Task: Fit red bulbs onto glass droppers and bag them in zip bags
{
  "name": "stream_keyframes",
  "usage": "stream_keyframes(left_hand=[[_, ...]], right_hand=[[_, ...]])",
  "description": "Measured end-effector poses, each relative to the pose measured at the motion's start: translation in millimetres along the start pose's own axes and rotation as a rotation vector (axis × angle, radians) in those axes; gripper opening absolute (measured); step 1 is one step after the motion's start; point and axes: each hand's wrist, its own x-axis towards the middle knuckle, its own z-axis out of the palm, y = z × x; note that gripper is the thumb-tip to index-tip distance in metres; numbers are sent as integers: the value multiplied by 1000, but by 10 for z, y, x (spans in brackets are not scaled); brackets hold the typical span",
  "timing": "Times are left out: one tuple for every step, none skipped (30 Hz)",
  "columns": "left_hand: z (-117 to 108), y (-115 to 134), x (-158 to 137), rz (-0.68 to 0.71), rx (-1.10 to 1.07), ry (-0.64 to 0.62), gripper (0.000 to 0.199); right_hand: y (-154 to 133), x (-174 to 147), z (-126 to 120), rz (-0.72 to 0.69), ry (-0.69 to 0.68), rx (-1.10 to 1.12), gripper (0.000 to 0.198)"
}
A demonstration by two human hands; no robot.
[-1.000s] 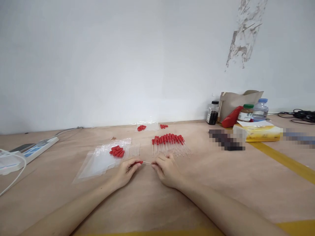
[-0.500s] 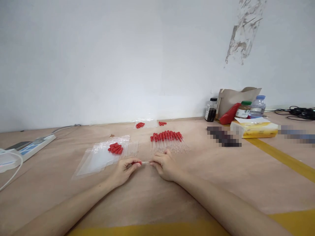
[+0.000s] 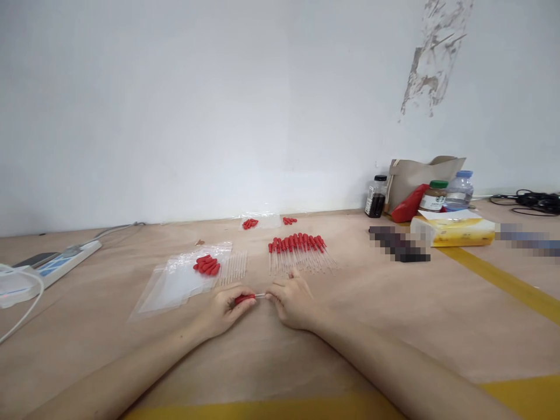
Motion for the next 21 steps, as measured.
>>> stream_keyframes(left_hand=[[4,-1,-3,18,6,-10,22],[9,-3,-4,36,8,-17,22],[12,-6,-3,49,8,-22,23],[13,-11,-1,56,10,-26,23],[8,-17,5,57,13,-26,22],[-2,-27,12,53,17,-23,22],[-18,-40,22,49,23,-17,22],[-38,-56,31,48,31,-15,21],[-60,-75,41,55,44,-19,21],[-81,-97,49,72,62,-30,21],[-98,-119,55,96,85,-47,21],[-108,-140,58,125,113,-66,21],[-110,-160,60,156,143,-82,22],[-105,-176,58,183,167,-92,22],[-93,-188,55,206,183,-94,23],[-79,-196,50,218,184,-90,24],[-66,-200,43,224,169,-83,24],[-58,-203,36,219,144,-73,24],[-59,-206,29,201,115,-54,24],[-70,-213,23,171,95,-21,26],[-89,-227,18,130,89,27,31]], right_hand=[[-13,2,2,3,-9,-6,20],[-24,4,3,10,-23,-12,20],[-34,6,5,19,-37,-16,21],[-43,9,6,30,-51,-18,21],[-52,13,6,43,-61,-18,22],[-58,18,5,54,-64,-17,22],[-63,26,2,60,-62,-17,22],[-66,34,-5,62,-57,-21,22],[-66,43,-14,58,-53,-33,22],[-64,51,-26,47,-53,-51,22],[-60,57,-40,30,-59,-75,22],[-55,61,-54,12,-67,-101,23],[-51,61,-70,-5,-77,-126,24],[-50,59,-84,-20,-85,-146,25],[-51,53,-99,-28,-91,-159,26],[-57,46,-113,-33,-95,-167,25],[-66,39,-128,-35,-97,-172,25],[-78,33,-143,-37,-104,-174,24],[-88,32,-161,-36,-115,-173,23],[-94,38,-178,-23,-130,-165,22],[-91,53,-195,10,-145,-145,22]])
